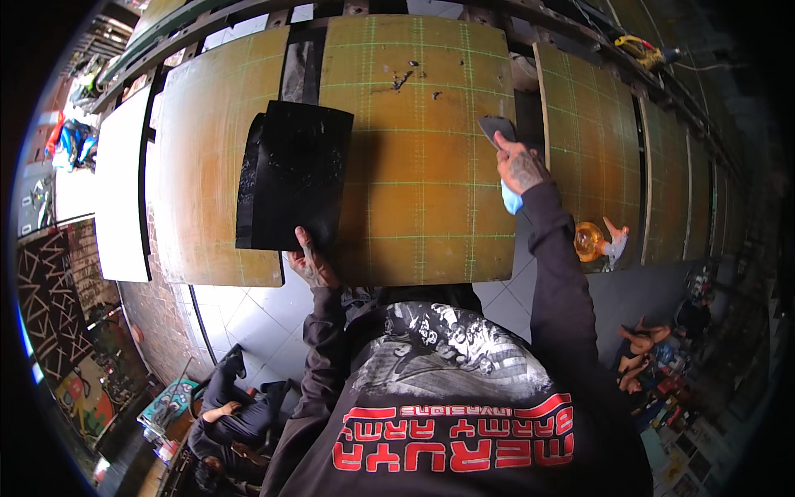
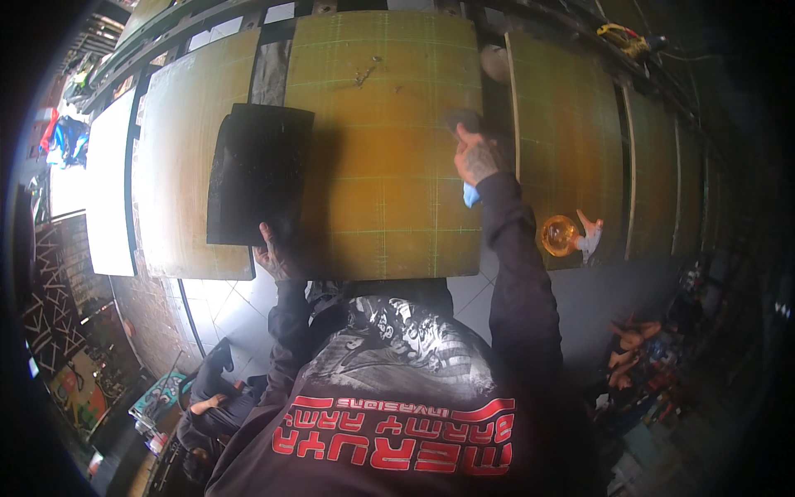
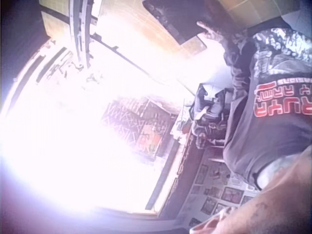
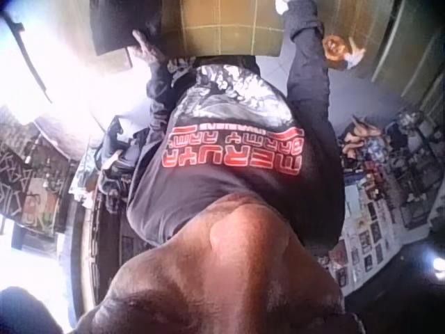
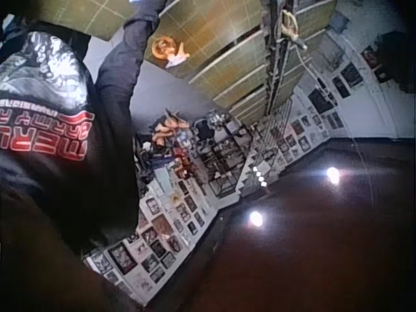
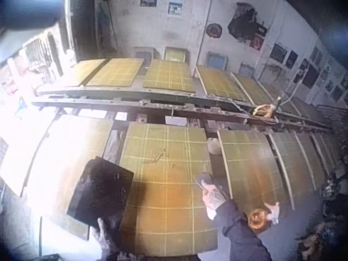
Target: The person cleans a putty knife and a plastic sheet by scraping off black ink and wiping them with a blue cloth.
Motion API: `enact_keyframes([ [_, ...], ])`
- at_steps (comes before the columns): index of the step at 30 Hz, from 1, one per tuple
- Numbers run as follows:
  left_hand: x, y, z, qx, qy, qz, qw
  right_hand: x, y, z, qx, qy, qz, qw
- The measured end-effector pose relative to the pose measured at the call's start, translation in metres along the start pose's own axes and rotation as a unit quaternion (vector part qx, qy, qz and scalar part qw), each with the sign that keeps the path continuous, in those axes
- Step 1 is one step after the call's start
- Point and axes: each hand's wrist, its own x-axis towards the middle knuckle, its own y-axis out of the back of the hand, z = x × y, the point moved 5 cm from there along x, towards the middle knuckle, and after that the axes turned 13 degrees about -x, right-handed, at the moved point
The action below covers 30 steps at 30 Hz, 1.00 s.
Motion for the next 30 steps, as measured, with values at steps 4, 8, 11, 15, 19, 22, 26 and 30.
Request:
enact_keyframes([
  [4,0.0,-0.003,-0.006,0.034,-0.01,-0.006,0.999,0.075,0.034,0.013,0.005,0.006,0.015,1.0],
  [8,-0.007,-0.005,0.005,0.034,-0.014,-0.007,0.999,0.049,0.037,0.011,0.02,0.015,0.027,0.999],
  [11,-0.009,-0.011,0.017,0.052,-0.014,-0.008,0.999,-0.051,0.039,0.001,0.099,0.023,0.094,0.99],
  [15,-0.011,-0.015,0.016,0.053,-0.01,0.006,0.999,-0.187,0.023,-0.016,0.104,-0.034,0.058,0.992],
  [19,-0.007,0.0,0.0,0.089,0.022,-0.005,0.996,-0.278,-0.014,-0.02,0.132,-0.083,0.01,0.988],
  [22,-0.005,0.001,0.005,0.055,0.018,0.007,0.998,-0.296,-0.039,-0.02,0.092,-0.102,-0.063,0.988],
  [26,0.003,0.005,0.001,0.079,0.013,-0.014,0.997,-0.262,-0.027,-0.024,0.106,-0.141,-0.058,0.983],
  [30,0.009,0.017,-0.011,0.06,0.024,-0.026,0.998,-0.172,-0.016,-0.014,0.089,-0.102,-0.031,0.99],
])
